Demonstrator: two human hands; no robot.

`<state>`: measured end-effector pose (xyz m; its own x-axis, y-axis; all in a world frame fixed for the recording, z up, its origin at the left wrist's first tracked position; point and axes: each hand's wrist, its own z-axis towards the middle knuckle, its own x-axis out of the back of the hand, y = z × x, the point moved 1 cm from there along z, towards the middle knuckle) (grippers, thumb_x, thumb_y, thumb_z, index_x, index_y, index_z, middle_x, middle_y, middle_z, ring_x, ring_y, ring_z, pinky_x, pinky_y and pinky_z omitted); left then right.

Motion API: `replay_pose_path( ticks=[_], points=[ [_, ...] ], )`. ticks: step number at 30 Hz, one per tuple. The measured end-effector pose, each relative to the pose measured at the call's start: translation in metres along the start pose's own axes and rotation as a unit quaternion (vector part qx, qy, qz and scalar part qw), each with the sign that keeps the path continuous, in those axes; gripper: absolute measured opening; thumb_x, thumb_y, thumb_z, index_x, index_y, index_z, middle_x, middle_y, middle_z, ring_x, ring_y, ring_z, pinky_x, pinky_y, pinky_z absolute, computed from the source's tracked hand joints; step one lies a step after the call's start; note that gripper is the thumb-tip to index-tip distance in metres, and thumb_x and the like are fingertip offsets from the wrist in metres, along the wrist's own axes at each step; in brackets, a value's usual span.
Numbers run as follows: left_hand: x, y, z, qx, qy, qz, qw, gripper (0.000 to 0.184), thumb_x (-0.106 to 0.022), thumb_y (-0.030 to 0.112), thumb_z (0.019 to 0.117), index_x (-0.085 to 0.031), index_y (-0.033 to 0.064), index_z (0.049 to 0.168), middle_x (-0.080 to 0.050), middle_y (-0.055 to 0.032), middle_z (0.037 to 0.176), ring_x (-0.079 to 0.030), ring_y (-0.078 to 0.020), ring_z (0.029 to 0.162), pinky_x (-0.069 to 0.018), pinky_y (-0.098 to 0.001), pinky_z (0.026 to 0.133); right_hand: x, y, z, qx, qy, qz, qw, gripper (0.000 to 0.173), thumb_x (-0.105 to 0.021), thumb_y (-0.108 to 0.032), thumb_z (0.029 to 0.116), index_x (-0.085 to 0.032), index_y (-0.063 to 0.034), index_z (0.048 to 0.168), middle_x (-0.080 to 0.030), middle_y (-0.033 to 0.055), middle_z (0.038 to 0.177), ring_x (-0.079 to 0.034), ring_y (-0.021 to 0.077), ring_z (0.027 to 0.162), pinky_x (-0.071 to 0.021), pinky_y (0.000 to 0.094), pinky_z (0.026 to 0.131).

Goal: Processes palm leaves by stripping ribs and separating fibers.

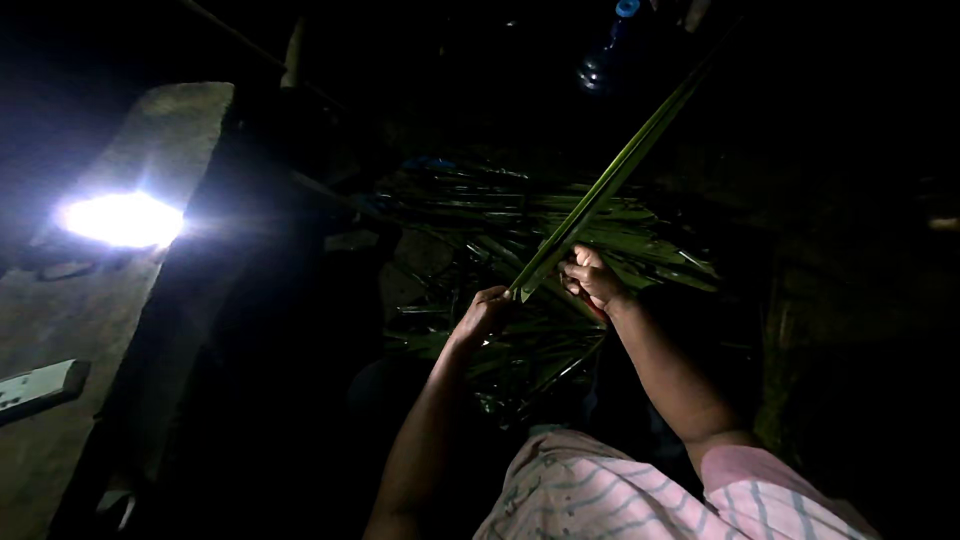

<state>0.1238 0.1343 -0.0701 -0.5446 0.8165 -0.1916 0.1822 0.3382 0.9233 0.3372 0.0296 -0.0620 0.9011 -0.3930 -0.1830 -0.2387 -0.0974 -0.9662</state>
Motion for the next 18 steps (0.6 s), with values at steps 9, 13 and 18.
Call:
replay_pose_path(
  ticks=[9, 13, 18],
  points=[
    [0.004, 0.003, 0.015, -0.139, 0.05, 0.19, 0.971, 0.031, -0.062, 0.02, 0.1015, -0.063, -0.0029, 0.122, -0.072, -0.009, 0.101, -0.07, -0.0116, 0.088, -0.0593, -0.0319, 0.083, -0.03, 0.024, -0.005, 0.043, -0.061, -0.189, 0.979, 0.028, -0.052, -0.005, 0.1039, -0.056, 0.0042, 0.13, -0.066, 0.012, 0.107, -0.062, 0.0098, 0.081, -0.0541, 0.0281, 0.073],
    [-0.003, 0.002, 0.017, -0.143, 0.104, 0.199, 0.964, 0.022, -0.057, 0.015, 0.1041, -0.067, 0.0022, 0.089, -0.062, 0.0016, 0.071, -0.058, -0.0045, 0.061, -0.0519, -0.0243, 0.061, -0.037, 0.017, -0.003, 0.025, -0.055, -0.166, 0.984, 0.021, -0.052, -0.004, 0.1042, -0.056, 0.0057, 0.123, -0.063, 0.0088, 0.094, -0.056, 0.0065, 0.072, -0.0483, 0.0239, 0.065],
    [0.021, 0.008, 0.009, -0.099, 0.067, 0.237, 0.964, 0.022, -0.058, 0.019, 0.1043, -0.069, 0.0033, 0.094, -0.061, 0.0028, 0.073, -0.055, -0.003, 0.061, -0.0493, -0.0228, 0.06, -0.006, 0.001, 0.005, 0.018, 0.012, -0.032, 0.999, 0.02, -0.048, -0.004, 0.105, -0.053, -0.0066, 0.124, -0.068, 0.0017, 0.088, -0.045, 0.0012, 0.051, -0.0382, 0.0169, 0.047]
  ],
)
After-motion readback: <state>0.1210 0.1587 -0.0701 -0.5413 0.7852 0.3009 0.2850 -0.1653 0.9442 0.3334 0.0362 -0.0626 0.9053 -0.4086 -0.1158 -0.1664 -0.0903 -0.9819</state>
